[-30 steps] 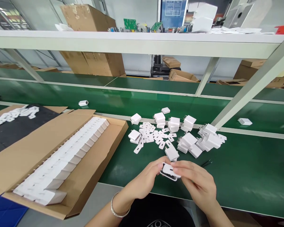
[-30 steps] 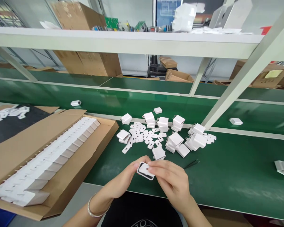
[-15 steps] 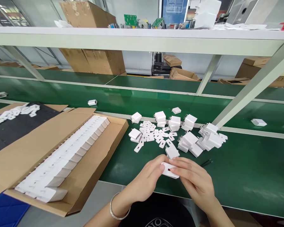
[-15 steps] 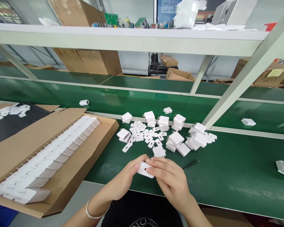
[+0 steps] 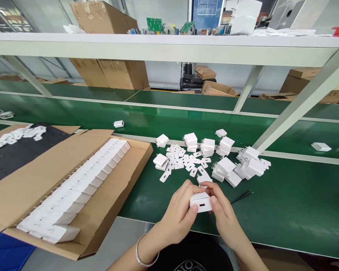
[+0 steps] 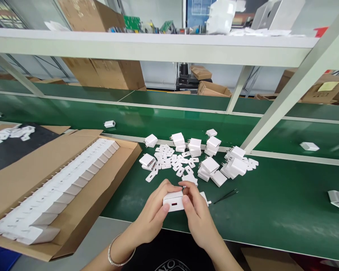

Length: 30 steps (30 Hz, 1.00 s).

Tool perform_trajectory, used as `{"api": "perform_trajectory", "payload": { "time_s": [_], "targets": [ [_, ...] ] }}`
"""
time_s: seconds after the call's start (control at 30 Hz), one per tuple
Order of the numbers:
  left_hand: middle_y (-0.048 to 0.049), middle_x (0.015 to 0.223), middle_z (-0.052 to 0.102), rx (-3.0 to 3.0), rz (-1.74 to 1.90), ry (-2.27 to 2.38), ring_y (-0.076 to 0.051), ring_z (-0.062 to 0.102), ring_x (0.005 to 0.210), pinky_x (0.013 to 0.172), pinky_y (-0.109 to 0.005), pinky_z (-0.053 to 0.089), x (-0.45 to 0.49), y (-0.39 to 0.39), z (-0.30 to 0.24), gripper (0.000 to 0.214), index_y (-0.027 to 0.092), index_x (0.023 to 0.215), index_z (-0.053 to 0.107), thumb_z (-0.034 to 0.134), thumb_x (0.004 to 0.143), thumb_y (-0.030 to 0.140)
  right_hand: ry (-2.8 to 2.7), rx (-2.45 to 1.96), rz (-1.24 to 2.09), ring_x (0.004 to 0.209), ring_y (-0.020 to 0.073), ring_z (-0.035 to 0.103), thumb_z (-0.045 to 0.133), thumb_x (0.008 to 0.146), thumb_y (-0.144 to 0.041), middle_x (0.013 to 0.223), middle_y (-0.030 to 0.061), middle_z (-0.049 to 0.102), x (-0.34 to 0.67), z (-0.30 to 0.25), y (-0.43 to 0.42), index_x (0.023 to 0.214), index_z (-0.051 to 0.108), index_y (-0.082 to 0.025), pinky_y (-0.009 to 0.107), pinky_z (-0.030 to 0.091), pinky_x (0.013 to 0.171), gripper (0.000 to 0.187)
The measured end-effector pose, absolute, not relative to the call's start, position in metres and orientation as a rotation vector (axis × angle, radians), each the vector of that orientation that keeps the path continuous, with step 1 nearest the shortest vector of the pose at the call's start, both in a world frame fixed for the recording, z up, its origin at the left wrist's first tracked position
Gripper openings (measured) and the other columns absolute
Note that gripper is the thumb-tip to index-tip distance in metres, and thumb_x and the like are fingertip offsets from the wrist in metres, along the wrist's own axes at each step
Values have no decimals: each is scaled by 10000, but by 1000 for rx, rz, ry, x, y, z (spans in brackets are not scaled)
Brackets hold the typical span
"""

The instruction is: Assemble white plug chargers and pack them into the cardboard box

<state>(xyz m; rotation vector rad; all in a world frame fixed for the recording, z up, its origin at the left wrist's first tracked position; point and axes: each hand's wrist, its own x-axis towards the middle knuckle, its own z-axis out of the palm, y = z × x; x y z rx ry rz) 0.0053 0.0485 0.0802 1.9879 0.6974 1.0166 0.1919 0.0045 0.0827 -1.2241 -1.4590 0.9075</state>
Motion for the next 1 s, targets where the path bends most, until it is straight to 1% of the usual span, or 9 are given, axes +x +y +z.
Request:
{"api": "perform_trajectory", "payload": {
  "time_s": [0.1, 0.2, 0.33, 0.47, 0.6, 0.7, 0.8, 0.87, 1.0],
  "targets": [
    [-78, 1064, 609, 2008, 1106, 649, -228, 552, 937, 821, -368, 447, 7, 48, 76, 447, 209, 1366, 582, 290, 1182, 493, -1458, -1224, 1015, 808, 168, 635, 383, 1155, -593, 1051, 73, 707, 184, 85, 4, 1317, 645, -224, 264, 549, 695, 481],
    [-68, 1032, 594, 2023, 1143, 637, -222, 534, 916, 802, -362, 445, 7, 48, 73, 435, 215, 1379, 573, 290, 1184, 483, -1429, -1187, 1061, 786, 159, 612, 367, 1162, -584, 1088, 78, 714, 179, 85, 4, 1311, 627, -227, 262, 539, 687, 466],
    [-55, 1028, 545, 1975, 1142, 611, -206, 520, 923, 786, -336, 448, 5, 51, 67, 400, 250, 1384, 593, 341, 1181, 486, -1371, -1107, 1056, 808, 161, 631, 492, 1132, -561, 995, 60, 704, 175, 77, 7, 1269, 645, -224, 244, 531, 691, 394],
    [-64, 1064, 516, 1816, 1133, 544, -219, 522, 1001, 858, -344, 490, 4, 52, 55, 397, 285, 1397, 635, 414, 1163, 519, -1327, -1046, 1000, 848, 169, 688, 569, 1104, -543, 996, 58, 729, 171, 69, 10, 1269, 650, -226, 245, 561, 748, 366],
    [-77, 1139, 527, 1537, 1173, 530, -204, 554, 978, 851, -336, 528, 10, 50, 45, 406, 289, 1425, 630, 493, 1137, 540, -1266, -1051, 920, 763, 161, 669, 567, 1101, -560, 970, 59, 738, 168, 66, 12, 1252, 628, -225, 235, 544, 660, 372],
    [-67, 1045, 514, 1559, 1252, 572, -202, 538, 966, 819, -310, 522, 15, 49, 39, 371, 269, 1330, 724, 528, 1131, 513, -1266, -1068, 911, 754, 161, 673, 555, 1106, -567, 979, 68, 741, 168, 66, 12, 1251, 621, -218, 229, 543, 633, 384],
    [-67, 1003, 517, 1615, 1348, 581, -206, 528, 973, 793, -295, 508, 16, 49, 33, 354, 267, 1281, 766, 548, 1127, 500, -1315, -1055, 902, 849, 179, 703, 514, 1120, -568, 1050, 84, 742, 168, 64, 11, 1286, 619, -216, 253, 591, 736, 403],
    [-62, 1001, 528, 1620, 1379, 571, -197, 529, 953, 785, -289, 495, 16, 50, 31, 342, 276, 1309, 759, 554, 1128, 482, -1354, -1071, 889, 849, 177, 685, 531, 1115, -558, 1054, 83, 733, 170, 59, 11, 1297, 619, -214, 261, 590, 755, 399],
    [-54, 1035, 525, 1549, 1361, 551, -181, 531, 949, 801, -281, 486, 16, 48, 31, 303, 282, 1280, 758, 539, 1140, 438, -1335, -1115, 902, 768, 162, 598, 604, 1088, -531, 955, 57, 699, 170, 47, 11, 1291, 614, -216, 266, 561, 719, 375]
  ]
}}
